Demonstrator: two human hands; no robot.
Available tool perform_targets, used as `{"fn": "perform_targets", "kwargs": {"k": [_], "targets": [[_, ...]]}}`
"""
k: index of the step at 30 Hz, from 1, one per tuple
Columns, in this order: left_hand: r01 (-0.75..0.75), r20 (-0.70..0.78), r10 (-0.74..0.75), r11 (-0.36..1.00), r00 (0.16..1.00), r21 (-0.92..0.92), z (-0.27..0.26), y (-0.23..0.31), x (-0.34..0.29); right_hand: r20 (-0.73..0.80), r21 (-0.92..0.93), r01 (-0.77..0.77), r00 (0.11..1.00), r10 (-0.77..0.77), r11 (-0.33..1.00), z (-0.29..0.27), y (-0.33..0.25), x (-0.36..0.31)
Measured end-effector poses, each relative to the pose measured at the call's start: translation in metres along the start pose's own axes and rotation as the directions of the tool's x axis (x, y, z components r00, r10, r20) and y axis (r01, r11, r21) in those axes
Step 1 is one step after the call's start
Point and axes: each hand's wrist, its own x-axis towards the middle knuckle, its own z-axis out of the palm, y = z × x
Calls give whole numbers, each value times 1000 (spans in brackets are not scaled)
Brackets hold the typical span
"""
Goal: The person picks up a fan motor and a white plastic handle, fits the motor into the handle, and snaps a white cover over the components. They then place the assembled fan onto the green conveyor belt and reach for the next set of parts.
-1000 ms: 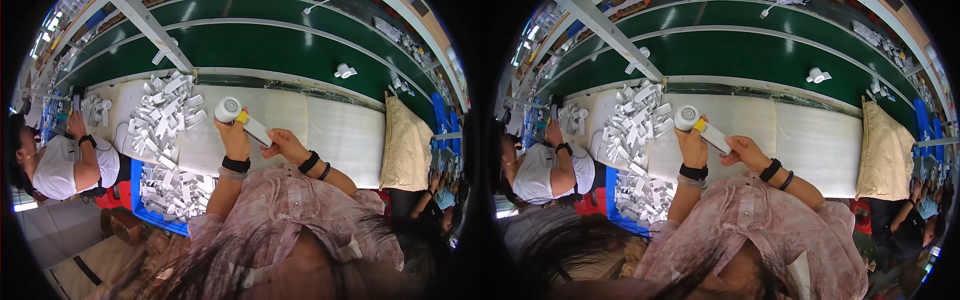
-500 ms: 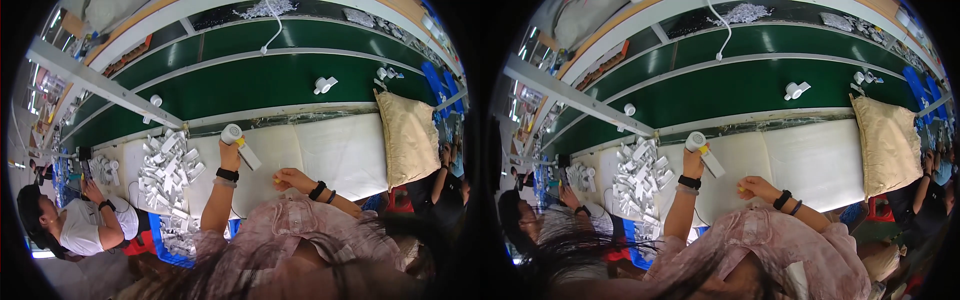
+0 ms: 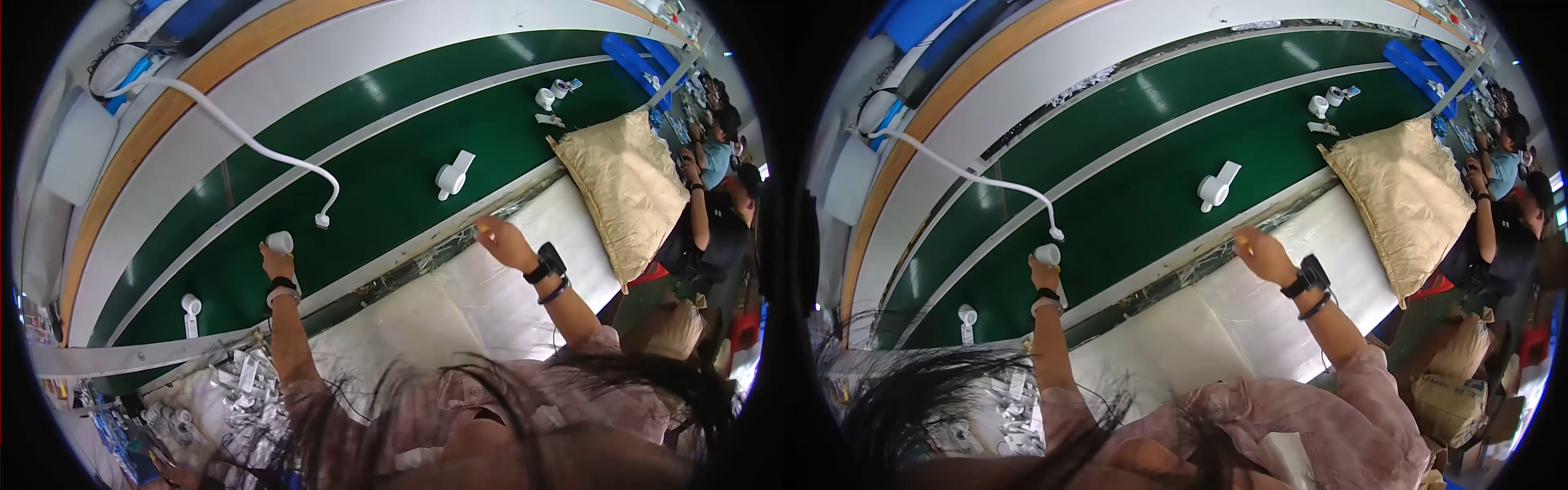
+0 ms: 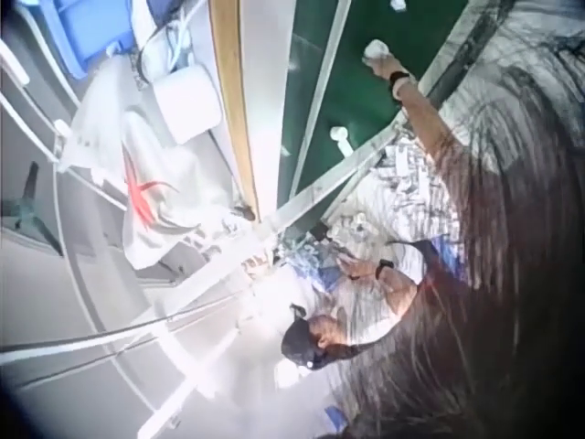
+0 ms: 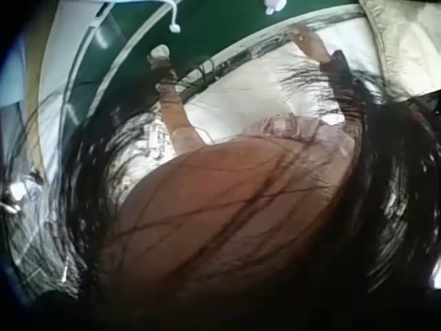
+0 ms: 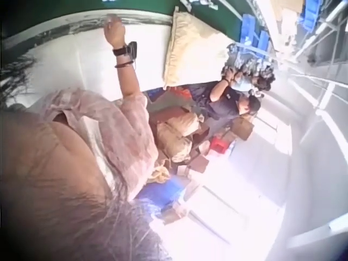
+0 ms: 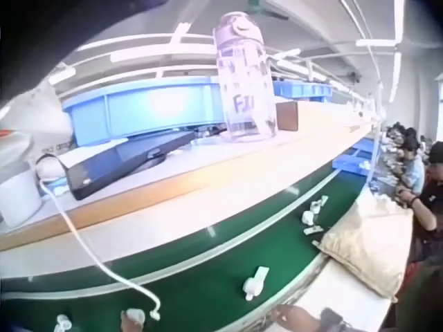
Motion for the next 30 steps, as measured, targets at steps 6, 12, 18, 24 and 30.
{"fn": "perform_targets", "kwargs": {"k": [6,12,18,24,30], "targets": [[-218,-256,245,967,935,131,-10,-7,-32,-26,-492,287,939,-343,822,1,10,115],[-338,-220,282,898,934,-283,-29,-15,-145,386,-511,370,905,-177,776,22,21,161],[148,213,115,414,970,-898,-24,38,-261,300,243,112,936,-185,964,28,-14,102],[-365,-14,473,661,881,-656,-37,105,-299,576,786,-466,791,-207,406,28,-91,-6],[-519,112,643,697,758,-494,-87,125,-331,580,812,-546,712,-394,209,15,-111,-62]]}}
